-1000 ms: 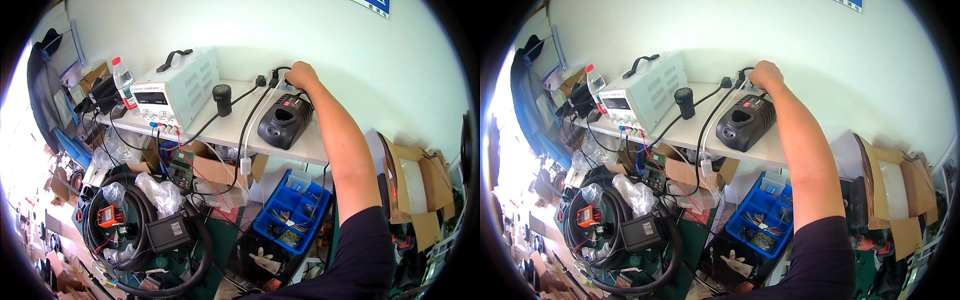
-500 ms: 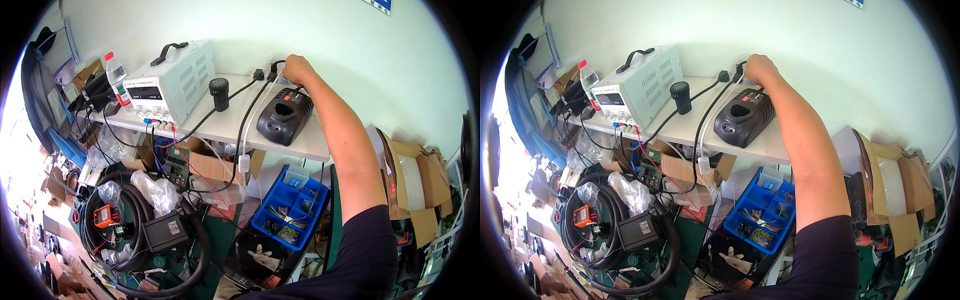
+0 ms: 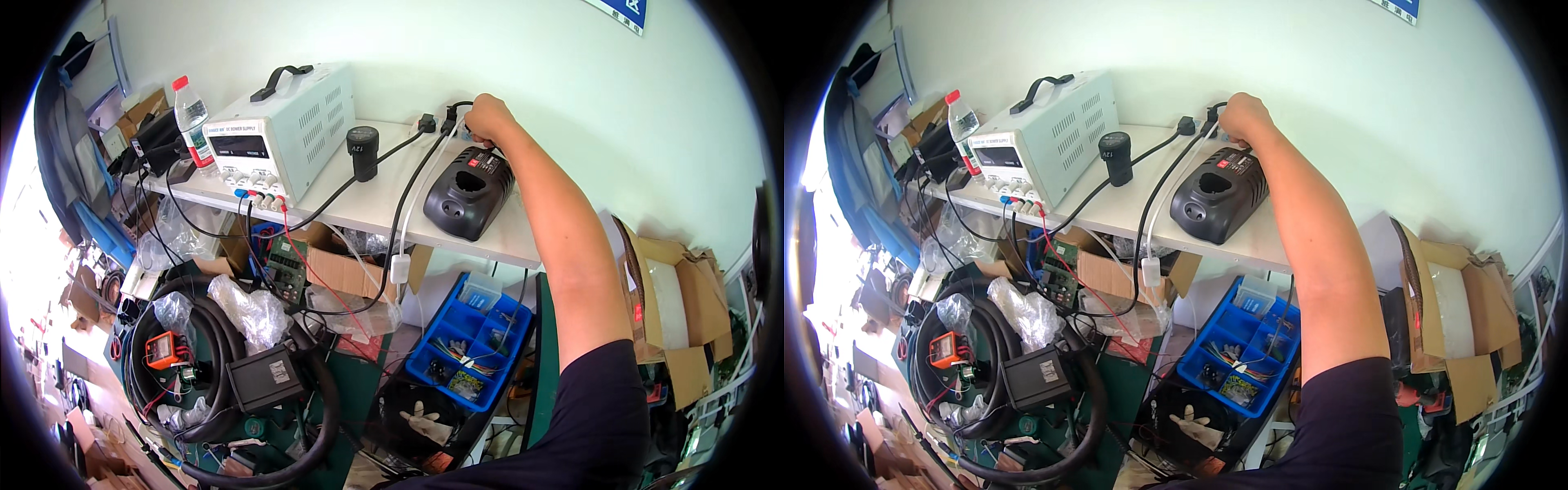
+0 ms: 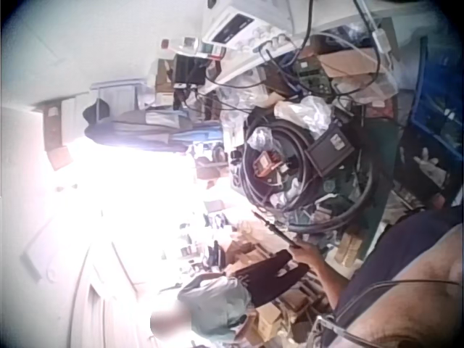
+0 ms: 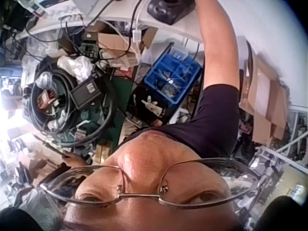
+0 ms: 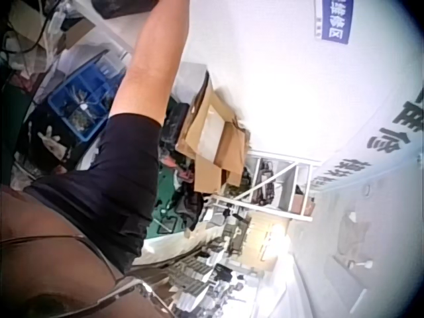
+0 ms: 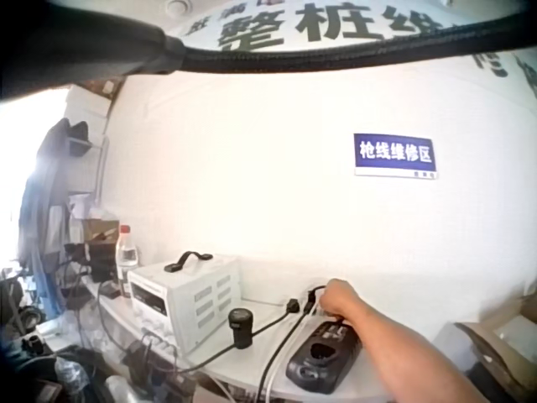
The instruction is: The person solders electrical wires on a workbench. They handle a power supply unit, a soldering iron, and several wires, applying solder to connect the wires.
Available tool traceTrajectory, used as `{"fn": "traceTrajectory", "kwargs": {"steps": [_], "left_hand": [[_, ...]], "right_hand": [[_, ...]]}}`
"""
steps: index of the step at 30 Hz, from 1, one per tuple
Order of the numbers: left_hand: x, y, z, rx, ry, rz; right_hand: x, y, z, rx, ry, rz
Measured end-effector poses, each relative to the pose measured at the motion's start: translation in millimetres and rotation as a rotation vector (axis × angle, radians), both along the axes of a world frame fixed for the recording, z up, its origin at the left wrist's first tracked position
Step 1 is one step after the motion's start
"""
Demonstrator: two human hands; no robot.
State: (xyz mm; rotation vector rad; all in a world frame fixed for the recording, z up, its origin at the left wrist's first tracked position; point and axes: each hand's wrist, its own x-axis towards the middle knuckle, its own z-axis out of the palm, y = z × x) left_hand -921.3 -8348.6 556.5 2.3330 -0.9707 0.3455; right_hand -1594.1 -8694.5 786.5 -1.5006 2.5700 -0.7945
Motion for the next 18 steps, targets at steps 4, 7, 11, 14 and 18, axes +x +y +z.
{"fn": "traceTrajectory", "kwargs": {"steps": [4,7,11,14,18], "left_hand": [[-6.0,-3.5,4.0,-0.02,0.036,0.017],[5.6,-4.2,-5.7,-0.046,-0.021,-0.001],[10.7,-4.0,-6.4,-0.032,-0.031,0.017],[7.0,-9.4,-1.0,-0.012,-0.031,0.015],[7.2,-11.5,-3.3,-0.026,-0.029,-0.021]], "right_hand": [[-0.2,-3.6,-4.4,-0.002,-0.034,-0.028],[-0.2,-5.7,-1.9,0.098,0.191,-0.004],[9.8,7.4,15.5,0.178,0.319,0.105],[0.4,5.6,16.4,0.211,0.365,0.05],[-5.5,4.6,14.4,0.225,0.288,0.06]]}}
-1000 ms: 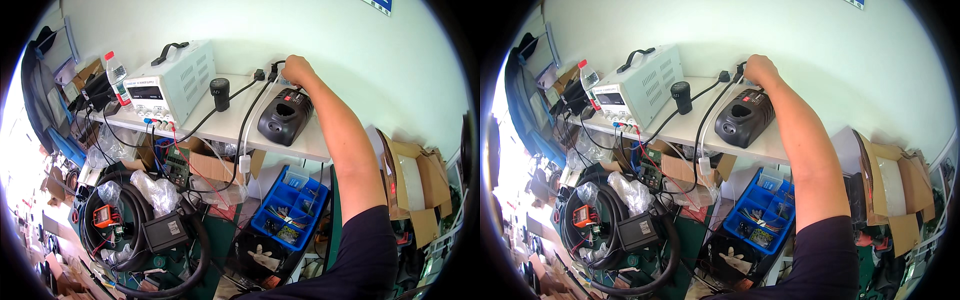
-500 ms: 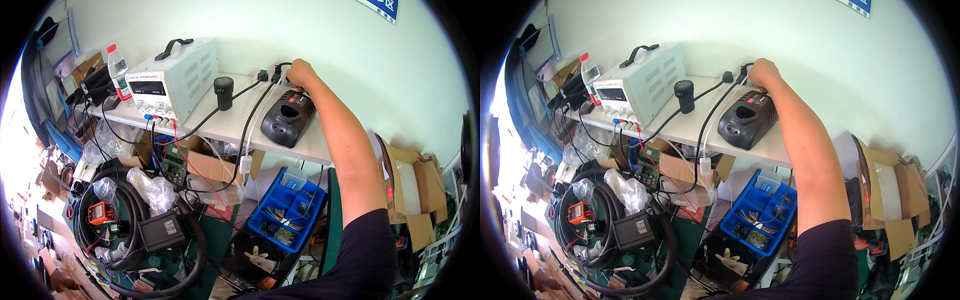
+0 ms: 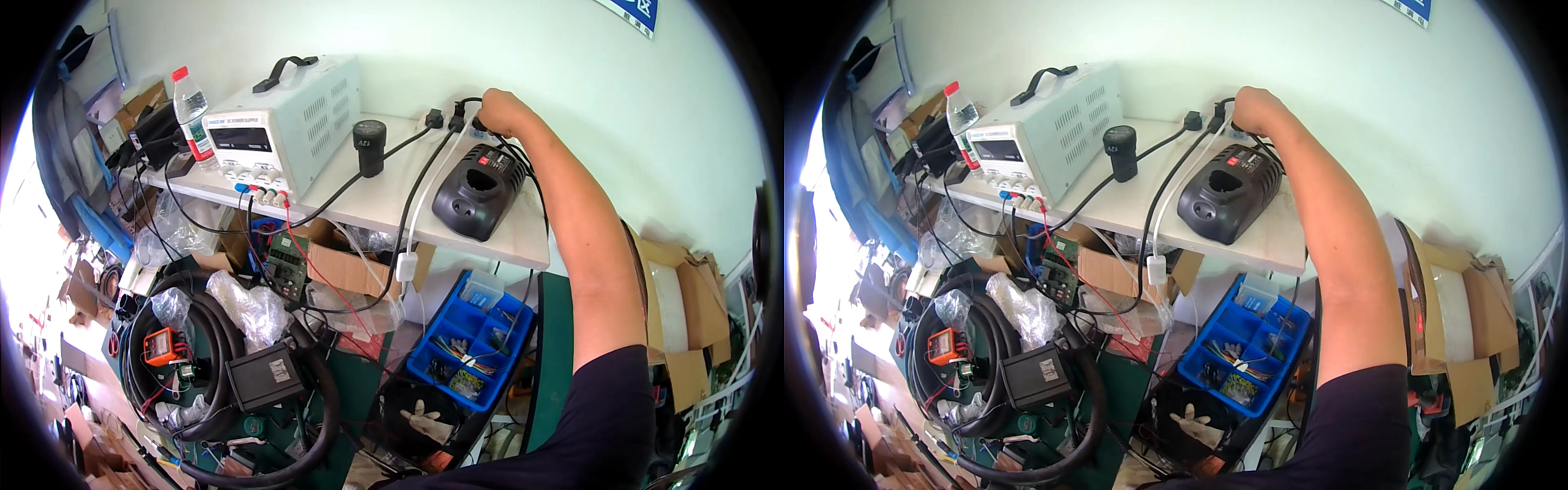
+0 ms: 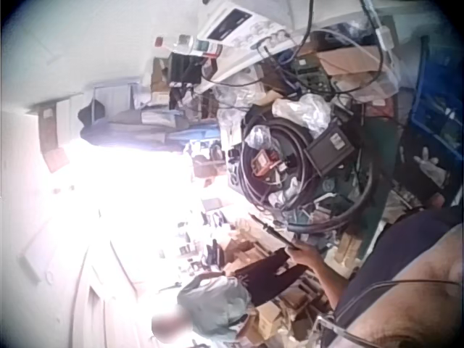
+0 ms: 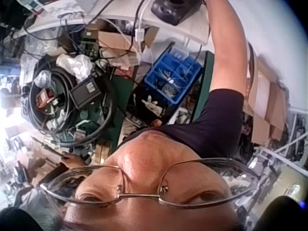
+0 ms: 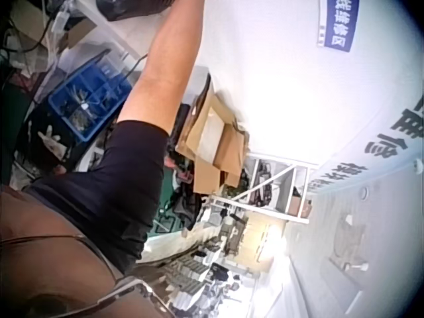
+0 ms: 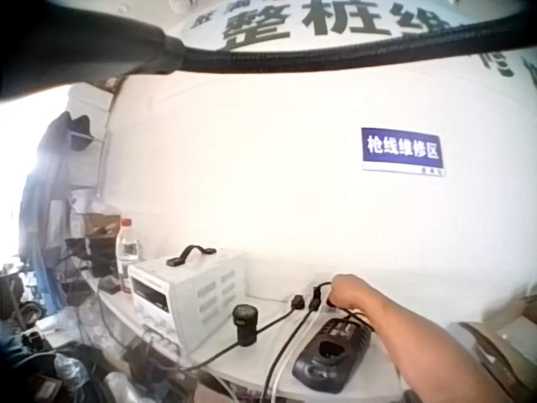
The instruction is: The person solders electrical wires on a workbench. They handle a power supply unit, a soldering iron, and several wires, applying solder to connect the wires.
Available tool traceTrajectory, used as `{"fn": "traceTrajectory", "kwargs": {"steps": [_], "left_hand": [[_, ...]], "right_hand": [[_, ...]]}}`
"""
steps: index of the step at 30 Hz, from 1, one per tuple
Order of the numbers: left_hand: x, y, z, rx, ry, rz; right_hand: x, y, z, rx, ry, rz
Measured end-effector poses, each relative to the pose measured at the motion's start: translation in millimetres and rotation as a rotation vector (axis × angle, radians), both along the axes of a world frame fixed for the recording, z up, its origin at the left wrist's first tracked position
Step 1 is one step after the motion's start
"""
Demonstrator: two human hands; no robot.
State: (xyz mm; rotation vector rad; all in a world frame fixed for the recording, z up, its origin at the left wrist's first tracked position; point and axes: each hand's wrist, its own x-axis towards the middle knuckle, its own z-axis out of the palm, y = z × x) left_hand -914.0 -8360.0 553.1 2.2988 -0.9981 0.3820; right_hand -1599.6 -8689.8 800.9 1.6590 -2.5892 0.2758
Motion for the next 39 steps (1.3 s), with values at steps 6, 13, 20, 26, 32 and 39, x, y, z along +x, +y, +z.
{"fn": "traceTrajectory", "kwargs": {"steps": [6,13,20,26,32,39], "left_hand": [[-11.0,0.4,1.8,-0.032,0.01,-0.005],[-4.1,4.7,-4.1,-0.052,-0.069,-0.036],[-5.2,11.6,-2.3,-0.084,-0.088,-0.023],[-11.0,10.9,3.9,-0.152,-0.109,-0.06],[75.3,62.7,-41.9,-0.384,-0.274,-0.055],[78.7,86.7,3.7,-0.317,0.124,-0.131]], "right_hand": [[-6.5,-9.2,-11.1,-0.074,-0.036,0.058],[-24.6,-20.6,-30.3,-0.176,-0.02,0.139],[-18.1,-11.2,-22.4,-0.058,0.024,0.105],[-14.5,-4.7,-29.2,-0.085,-0.004,0.093],[8.4,-38.4,-46.7,-0.216,0.126,0.195],[-78.4,42.5,11.9,-0.362,0.255,0.129]]}}
